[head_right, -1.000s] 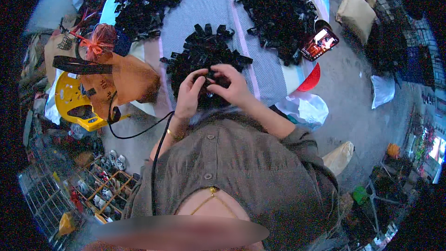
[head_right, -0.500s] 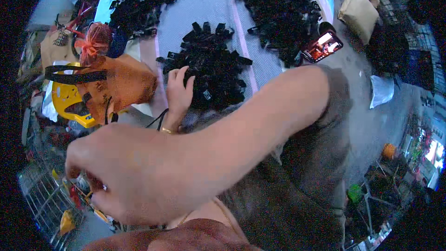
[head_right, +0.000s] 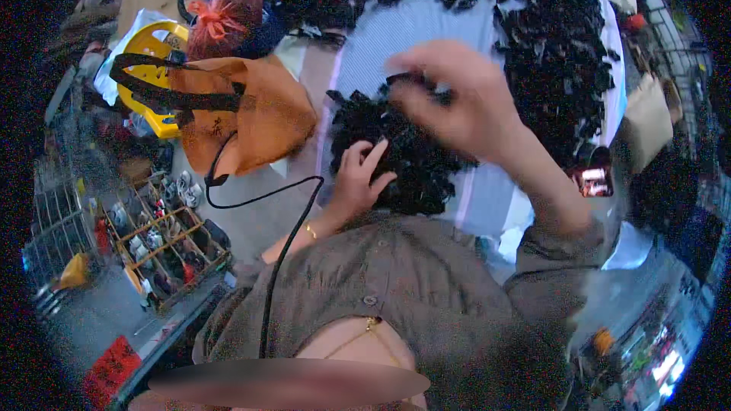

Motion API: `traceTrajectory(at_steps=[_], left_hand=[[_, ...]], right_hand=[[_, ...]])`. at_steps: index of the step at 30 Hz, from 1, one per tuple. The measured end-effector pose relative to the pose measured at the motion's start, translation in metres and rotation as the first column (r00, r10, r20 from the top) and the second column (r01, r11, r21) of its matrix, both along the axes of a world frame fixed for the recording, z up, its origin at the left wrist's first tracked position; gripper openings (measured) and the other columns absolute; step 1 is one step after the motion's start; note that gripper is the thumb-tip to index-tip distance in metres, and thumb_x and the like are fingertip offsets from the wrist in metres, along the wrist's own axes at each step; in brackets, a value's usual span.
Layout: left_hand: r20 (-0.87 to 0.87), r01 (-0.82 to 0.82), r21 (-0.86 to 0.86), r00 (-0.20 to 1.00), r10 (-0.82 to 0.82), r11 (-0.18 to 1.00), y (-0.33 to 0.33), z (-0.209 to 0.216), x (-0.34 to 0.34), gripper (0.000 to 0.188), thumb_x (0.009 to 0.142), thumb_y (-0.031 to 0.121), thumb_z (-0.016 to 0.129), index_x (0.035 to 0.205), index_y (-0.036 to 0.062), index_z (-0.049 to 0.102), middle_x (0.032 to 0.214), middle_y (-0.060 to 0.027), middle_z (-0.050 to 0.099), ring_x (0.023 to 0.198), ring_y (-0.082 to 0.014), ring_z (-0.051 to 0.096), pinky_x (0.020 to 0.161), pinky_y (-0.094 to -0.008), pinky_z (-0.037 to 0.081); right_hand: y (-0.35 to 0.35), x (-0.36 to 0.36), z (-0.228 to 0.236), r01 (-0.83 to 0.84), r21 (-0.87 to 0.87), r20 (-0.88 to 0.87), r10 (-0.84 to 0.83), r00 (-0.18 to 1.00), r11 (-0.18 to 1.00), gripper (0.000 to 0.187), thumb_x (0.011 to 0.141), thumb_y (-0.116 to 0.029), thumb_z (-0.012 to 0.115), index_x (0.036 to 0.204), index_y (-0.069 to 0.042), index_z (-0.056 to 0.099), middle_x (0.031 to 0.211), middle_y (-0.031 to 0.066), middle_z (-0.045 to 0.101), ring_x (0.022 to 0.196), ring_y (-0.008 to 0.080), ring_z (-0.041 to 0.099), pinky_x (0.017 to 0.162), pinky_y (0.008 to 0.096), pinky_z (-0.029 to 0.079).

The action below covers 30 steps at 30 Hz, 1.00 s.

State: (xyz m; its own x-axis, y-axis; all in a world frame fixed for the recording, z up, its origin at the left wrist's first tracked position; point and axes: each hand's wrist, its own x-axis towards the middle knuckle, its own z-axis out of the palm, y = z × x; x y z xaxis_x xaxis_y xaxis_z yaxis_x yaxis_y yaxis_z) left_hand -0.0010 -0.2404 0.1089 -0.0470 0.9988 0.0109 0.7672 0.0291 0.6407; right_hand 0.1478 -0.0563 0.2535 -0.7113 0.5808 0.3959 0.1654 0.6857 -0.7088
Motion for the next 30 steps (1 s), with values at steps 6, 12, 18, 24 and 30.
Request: traceTrajectory(at_steps=[6, 12, 18, 24, 30], left_hand=[[0.045, 0.013, -0.046, 0.999, -0.011, 0.999, -0.004, -0.006, 0.005, 0.061, 0.074, 0.027, 0.067, 0.126, 0.0081, 0.042, 0.113, -0.0151, 0.041, 0.094, -0.0317, 0.047, 0.081, -0.0371, 0.042], [0.070, -0.036, -0.013, 0.997, 0.037, 0.999, -0.010, -0.016, 0.006, 0.063, 0.074, 0.029, 0.068, 0.127, 0.0072, 0.041, 0.115, -0.0163, 0.040, 0.099, -0.0330, 0.046, 0.083, -0.0389, 0.041], [0.063, -0.036, -0.079, 0.997, 0.041, 0.996, -0.010, -0.007, 0.007, 0.061, 0.073, 0.029, 0.067, 0.124, 0.0053, 0.043, 0.115, -0.0147, 0.044, 0.104, -0.0328, 0.042, 0.089, -0.0394, 0.037], [0.073, -0.045, -0.057, 0.996, 0.049, 0.997, -0.005, -0.003, 0.005, 0.049, 0.075, 0.026, 0.064, 0.116, 0.0035, 0.049, 0.113, -0.0151, 0.047, 0.107, -0.0329, 0.041, 0.091, -0.0398, 0.036], [0.053, -0.081, 0.080, 0.996, 0.077, 0.993, 0.028, 0.004, 0.003, 0.031, 0.075, 0.017, 0.065, 0.101, 0.0026, 0.057, 0.105, -0.0135, 0.052, 0.099, -0.0315, 0.048, 0.084, -0.0384, 0.041]], right_hand=[[0.115, -0.027, -0.187, 0.289, 0.420, 0.258, -0.419, 0.871, 0.860, 0.040, 0.072, -0.014, 0.064, 0.110, -0.007, 0.054, 0.113, 0.0137, 0.053, 0.105, 0.0327, 0.048, 0.087, 0.0361, 0.041], [0.173, -0.095, -0.223, 0.246, 0.548, 0.351, -0.487, 0.800, 0.799, 0.054, 0.075, -0.029, 0.063, 0.122, -0.012, 0.043, 0.124, 0.0128, 0.045, 0.122, 0.0283, 0.034, 0.097, 0.0496, 0.029], [0.173, -0.083, -0.237, 0.106, 0.567, 0.411, -0.392, 0.823, 0.817, 0.042, 0.074, -0.025, 0.062, 0.110, -0.007, 0.050, 0.113, 0.0098, 0.052, 0.112, 0.0263, 0.044, 0.094, 0.0447, 0.033], [0.135, -0.020, -0.240, 0.054, 0.494, 0.388, -0.275, 0.880, 0.868, 0.042, 0.071, -0.023, 0.065, 0.106, -0.005, 0.051, 0.110, 0.0108, 0.053, 0.109, 0.0272, 0.046, 0.092, 0.0401, 0.035], [0.144, 0.009, -0.226, 0.213, 0.472, 0.234, -0.354, 0.906, 0.856, 0.039, 0.074, -0.016, 0.061, 0.111, -0.008, 0.052, 0.114, 0.0127, 0.052, 0.111, 0.0308, 0.044, 0.092, 0.0415, 0.038]])
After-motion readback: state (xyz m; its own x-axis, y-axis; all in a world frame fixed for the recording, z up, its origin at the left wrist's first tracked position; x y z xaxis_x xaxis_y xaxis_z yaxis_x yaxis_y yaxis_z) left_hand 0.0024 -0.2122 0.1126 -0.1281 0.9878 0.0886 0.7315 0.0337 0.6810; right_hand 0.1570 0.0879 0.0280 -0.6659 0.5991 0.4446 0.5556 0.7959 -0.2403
